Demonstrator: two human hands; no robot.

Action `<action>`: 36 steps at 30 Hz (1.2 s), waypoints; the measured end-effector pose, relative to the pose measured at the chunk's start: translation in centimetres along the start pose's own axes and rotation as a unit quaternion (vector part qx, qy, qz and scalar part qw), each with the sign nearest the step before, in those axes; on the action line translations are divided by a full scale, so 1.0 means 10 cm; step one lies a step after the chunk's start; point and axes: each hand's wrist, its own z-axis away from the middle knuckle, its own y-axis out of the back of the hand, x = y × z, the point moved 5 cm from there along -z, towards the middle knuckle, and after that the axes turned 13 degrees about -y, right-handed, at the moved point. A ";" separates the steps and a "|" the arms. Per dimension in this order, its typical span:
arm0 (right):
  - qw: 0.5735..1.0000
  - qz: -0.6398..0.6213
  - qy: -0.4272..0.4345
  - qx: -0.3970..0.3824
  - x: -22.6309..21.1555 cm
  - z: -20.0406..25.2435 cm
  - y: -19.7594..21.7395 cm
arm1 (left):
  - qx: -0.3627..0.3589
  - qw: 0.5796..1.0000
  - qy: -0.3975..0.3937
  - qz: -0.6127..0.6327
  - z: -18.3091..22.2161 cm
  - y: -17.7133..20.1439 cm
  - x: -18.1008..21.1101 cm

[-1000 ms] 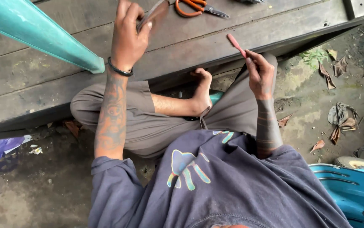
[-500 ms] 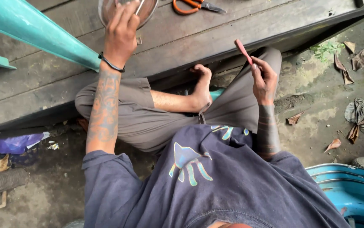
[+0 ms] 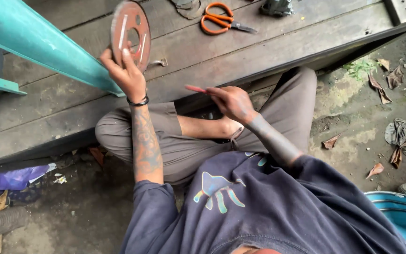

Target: Scraping and cleaning the interior of a metal brake drum using scissors and other small tools.

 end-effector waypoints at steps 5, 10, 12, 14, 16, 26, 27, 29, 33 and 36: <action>0.965 0.167 -0.092 -0.180 0.71 -0.53 -0.59 | 0.034 0.996 0.004 0.078 -0.03 0.18 0.07; 0.942 0.287 -0.170 0.044 1.18 -0.81 0.23 | 0.061 0.990 0.052 0.118 -0.04 0.26 0.22; 0.953 0.250 -0.094 0.143 0.80 -0.75 0.53 | 0.062 0.988 0.059 0.132 -0.07 0.25 0.32; 0.963 0.243 -0.113 0.035 0.56 -0.51 0.19 | 0.052 0.988 0.060 0.129 -0.06 0.26 0.39; 0.962 0.230 -0.132 -0.070 0.44 -0.26 -0.12 | 0.039 0.989 0.058 0.127 -0.08 0.25 0.43; 0.841 0.398 -0.253 0.263 2.51 0.41 1.63 | 0.054 0.974 0.108 0.194 -0.03 0.36 0.38; 0.850 0.336 -0.260 0.310 2.30 0.35 1.90 | 0.048 0.975 0.109 0.189 -0.04 0.35 0.41; 0.906 0.294 -0.171 0.252 1.76 0.12 1.56 | 0.049 0.976 0.108 0.184 -0.07 0.33 0.43; 0.990 0.050 -0.134 -0.001 -0.15 -0.12 0.42 | 0.044 0.975 0.127 0.179 0.01 0.31 0.33; 0.966 0.248 -0.072 -0.012 0.30 0.17 -0.24 | 0.058 0.970 0.148 0.185 0.04 0.31 0.20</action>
